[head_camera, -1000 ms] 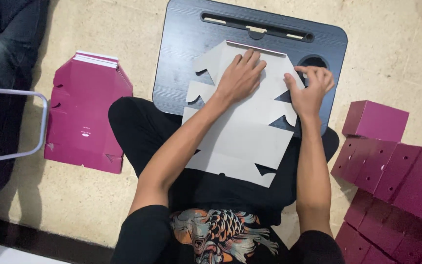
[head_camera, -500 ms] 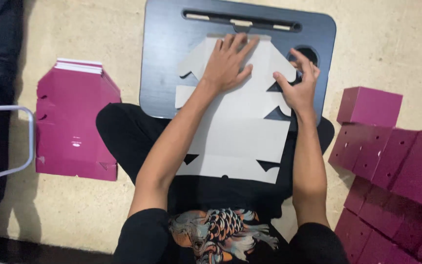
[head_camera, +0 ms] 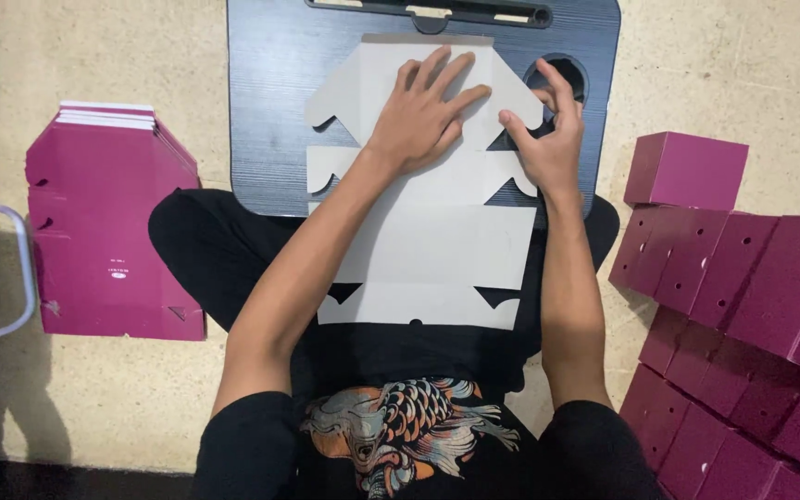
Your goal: Folding a cardboard box on a lap desk
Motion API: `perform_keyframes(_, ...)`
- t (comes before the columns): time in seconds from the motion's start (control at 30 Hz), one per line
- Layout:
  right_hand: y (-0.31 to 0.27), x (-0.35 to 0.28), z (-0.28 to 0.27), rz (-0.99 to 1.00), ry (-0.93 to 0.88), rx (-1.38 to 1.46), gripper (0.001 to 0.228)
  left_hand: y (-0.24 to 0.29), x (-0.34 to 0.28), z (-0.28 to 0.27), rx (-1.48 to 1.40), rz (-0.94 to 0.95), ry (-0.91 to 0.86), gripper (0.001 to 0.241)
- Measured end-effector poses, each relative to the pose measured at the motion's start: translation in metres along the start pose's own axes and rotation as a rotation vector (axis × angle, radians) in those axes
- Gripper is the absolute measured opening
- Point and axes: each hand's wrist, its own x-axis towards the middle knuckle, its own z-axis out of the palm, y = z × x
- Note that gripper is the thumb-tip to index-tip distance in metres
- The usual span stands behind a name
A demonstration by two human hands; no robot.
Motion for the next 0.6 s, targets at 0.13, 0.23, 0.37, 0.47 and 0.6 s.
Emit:
perform_keyframes(0.13,-0.001,0.0,-0.002,-0.082,-0.036,0.028,0.074,0.0,0.002,-0.007,-0.022,0.014,0.034,0.046)
perform_keyframes(0.23,0.008,0.002,0.0,-0.116,-0.062,-0.005,0.069,-0.001,0.005,-0.007,-0.073,-0.064,0.057,0.042)
perform_keyframes(0.37,0.025,0.001,0.007,-0.224,-0.127,-0.203,0.033,-0.002,0.007,-0.017,-0.563,-0.274,0.111,0.045)
perform_keyframes(0.47,0.01,0.002,0.008,-0.331,-0.201,-0.285,0.038,-0.007,0.004,-0.019,-0.677,-0.257,0.113,0.049)
perform_keyframes(0.6,0.01,0.002,0.01,-0.301,-0.189,-0.265,0.037,-0.021,0.001,0.004,-0.564,-0.196,0.102,0.029)
